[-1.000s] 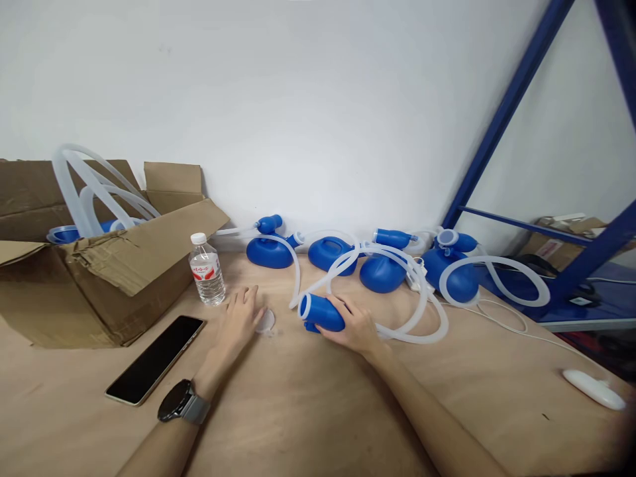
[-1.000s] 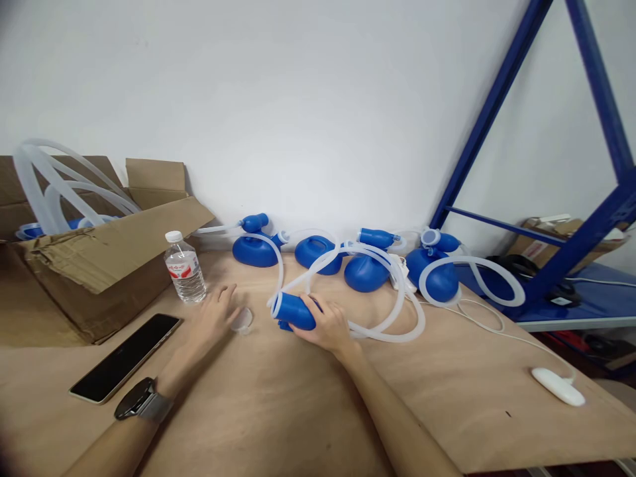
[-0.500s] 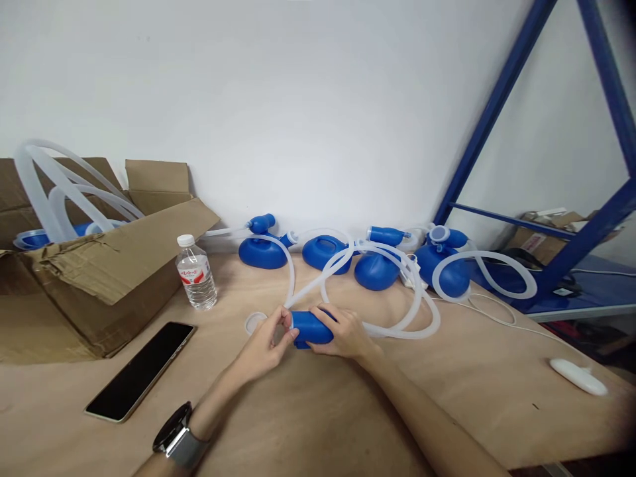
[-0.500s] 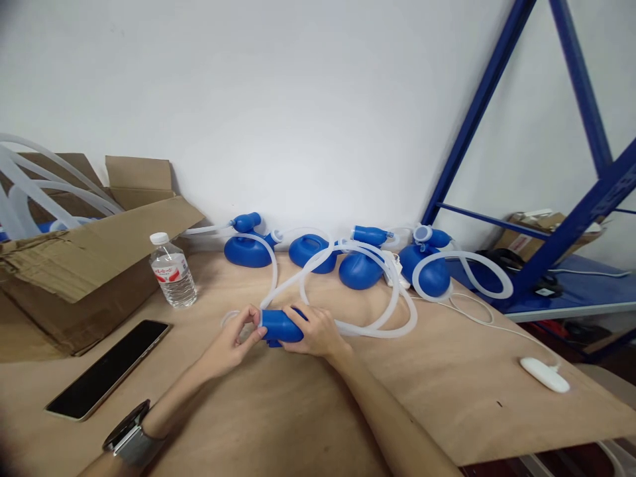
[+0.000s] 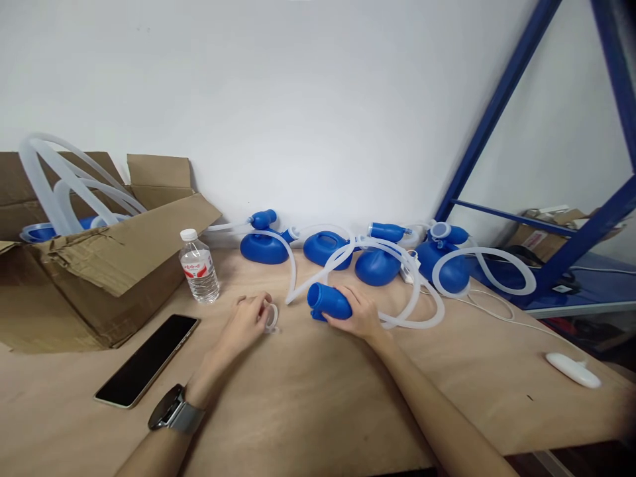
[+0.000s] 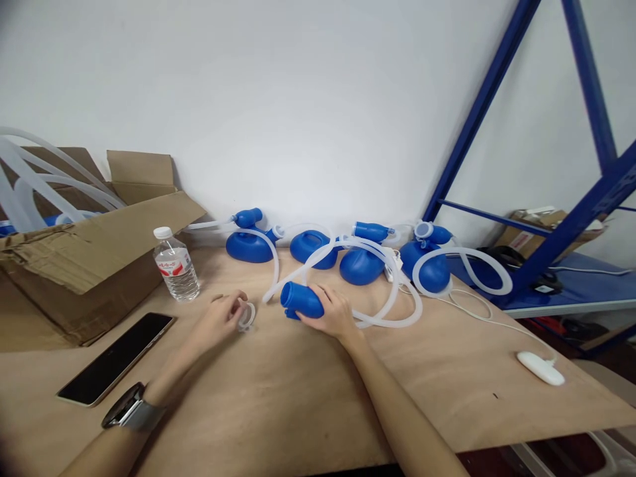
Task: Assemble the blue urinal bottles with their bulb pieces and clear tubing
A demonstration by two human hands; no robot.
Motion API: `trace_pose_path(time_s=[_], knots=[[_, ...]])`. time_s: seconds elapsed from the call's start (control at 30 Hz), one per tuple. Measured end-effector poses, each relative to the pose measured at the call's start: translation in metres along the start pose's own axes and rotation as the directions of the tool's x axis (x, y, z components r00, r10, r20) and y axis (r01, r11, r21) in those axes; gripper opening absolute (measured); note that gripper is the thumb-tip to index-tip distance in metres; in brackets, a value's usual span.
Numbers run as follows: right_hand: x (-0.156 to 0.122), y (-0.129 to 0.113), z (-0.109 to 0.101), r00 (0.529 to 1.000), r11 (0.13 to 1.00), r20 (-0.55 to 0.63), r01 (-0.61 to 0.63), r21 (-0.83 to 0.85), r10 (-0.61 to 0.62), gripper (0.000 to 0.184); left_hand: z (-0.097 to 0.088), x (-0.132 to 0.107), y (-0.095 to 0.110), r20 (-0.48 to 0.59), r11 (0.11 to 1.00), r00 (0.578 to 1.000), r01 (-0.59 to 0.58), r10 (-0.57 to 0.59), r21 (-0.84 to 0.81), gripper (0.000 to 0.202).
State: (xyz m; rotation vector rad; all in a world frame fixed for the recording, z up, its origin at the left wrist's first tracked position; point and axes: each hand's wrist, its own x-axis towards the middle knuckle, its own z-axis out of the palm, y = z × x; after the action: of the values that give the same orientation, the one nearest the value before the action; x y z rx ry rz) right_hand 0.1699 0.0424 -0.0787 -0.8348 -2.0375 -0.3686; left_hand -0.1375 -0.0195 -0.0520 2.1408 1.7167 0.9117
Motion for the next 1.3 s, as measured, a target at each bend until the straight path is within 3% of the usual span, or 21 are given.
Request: trace_pose_path(time_s=[0.13, 0.3, 0.37, 0.43, 0.53, 0.6, 0.67, 0.73, 0.87, 0.93, 1.0, 1.1, 1.17, 1.23, 1.3], knots=[[0.006, -0.001, -0.003, 0.998, 0.998, -0.005, -0.056, 0.0, 0.056, 0.059, -0.004, 0.003, -0.02, -0.068, 0.958, 0.989, 0.143, -0.13, 0.25, 0.023], [0.007, -0.018, -0.004, 0.992, 0.992, 0.076, -0.109, 0.065, 0.104, 0.061, -0.005, 0.002, -0.022, -0.16, 0.929, 0.973, 0.206, -0.163, 0.306, 0.026], [0.006, -0.03, -0.003, 0.987, 0.988, 0.106, -0.126, 0.085, 0.117, 0.061, -0.004, 0.001, -0.018, -0.239, 0.956, 0.968, 0.145, -0.082, 0.256, 0.026], [0.006, -0.043, 0.0, 0.98, 0.984, 0.149, -0.151, 0.096, 0.136, 0.063, -0.002, 0.0, -0.012, -0.262, 0.985, 0.963, -0.011, 0.057, 0.173, 0.023], [0.008, -0.06, 0.005, 0.95, 0.961, 0.217, -0.252, 0.116, 0.223, 0.065, 0.007, -0.004, -0.005, -0.108, 0.959, 0.958, -0.252, 0.267, 0.132, 0.025], [0.011, -0.064, 0.006, 0.924, 0.936, 0.243, -0.331, 0.118, 0.296, 0.063, 0.014, -0.006, -0.007, 0.046, 0.926, 0.946, -0.325, 0.322, 0.193, 0.028], [0.013, -0.059, 0.007, 0.9, 0.914, 0.249, -0.392, 0.104, 0.358, 0.064, 0.019, -0.007, -0.012, 0.16, 0.907, 0.943, -0.327, 0.293, 0.264, 0.03], [0.015, -0.048, 0.005, 0.866, 0.888, 0.293, -0.449, 0.098, 0.405, 0.07, 0.02, -0.006, -0.021, 0.204, 0.91, 0.954, -0.277, 0.221, 0.309, 0.03], [0.017, -0.022, 0.0, 0.722, 0.817, 0.57, -0.558, 0.147, 0.391, 0.069, 0.015, -0.002, -0.034, 0.147, 0.903, 0.988, -0.102, 0.044, 0.417, 0.031], [0.017, -0.021, -0.005, 0.693, 0.794, 0.621, -0.58, 0.18, 0.366, 0.066, 0.012, 0.0, -0.037, 0.102, 0.881, 0.994, -0.025, -0.027, 0.472, 0.032], [0.016, -0.033, -0.013, 0.711, 0.796, 0.608, -0.57, 0.204, 0.354, 0.067, 0.011, 0.001, -0.038, 0.058, 0.862, 0.996, 0.031, -0.07, 0.506, 0.031], [0.01, -0.076, -0.034, 0.708, 0.819, 0.645, -0.53, 0.219, 0.286, 0.071, 0.01, 0.001, -0.037, 0.003, 0.844, 0.995, 0.087, -0.104, 0.529, 0.03], [0.001, -0.111, -0.051, 0.669, 0.792, 0.714, -0.544, 0.279, 0.208, 0.066, 0.01, 0.0, -0.035, -0.033, 0.839, 0.993, 0.113, -0.113, 0.532, 0.029], [-0.009, -0.144, -0.066, 0.61, 0.685, 0.785, -0.616, 0.389, 0.102, 0.07, 0.01, 0.0, -0.033, -0.056, 0.836, 0.992, 0.129, -0.117, 0.534, 0.029], [-0.02, -0.17, -0.077, 0.542, 0.554, 0.84, -0.693, 0.461, -0.02, 0.061, 0.011, 0.0, -0.031, -0.072, 0.844, 0.991, 0.132, -0.11, 0.519, 0.029]])
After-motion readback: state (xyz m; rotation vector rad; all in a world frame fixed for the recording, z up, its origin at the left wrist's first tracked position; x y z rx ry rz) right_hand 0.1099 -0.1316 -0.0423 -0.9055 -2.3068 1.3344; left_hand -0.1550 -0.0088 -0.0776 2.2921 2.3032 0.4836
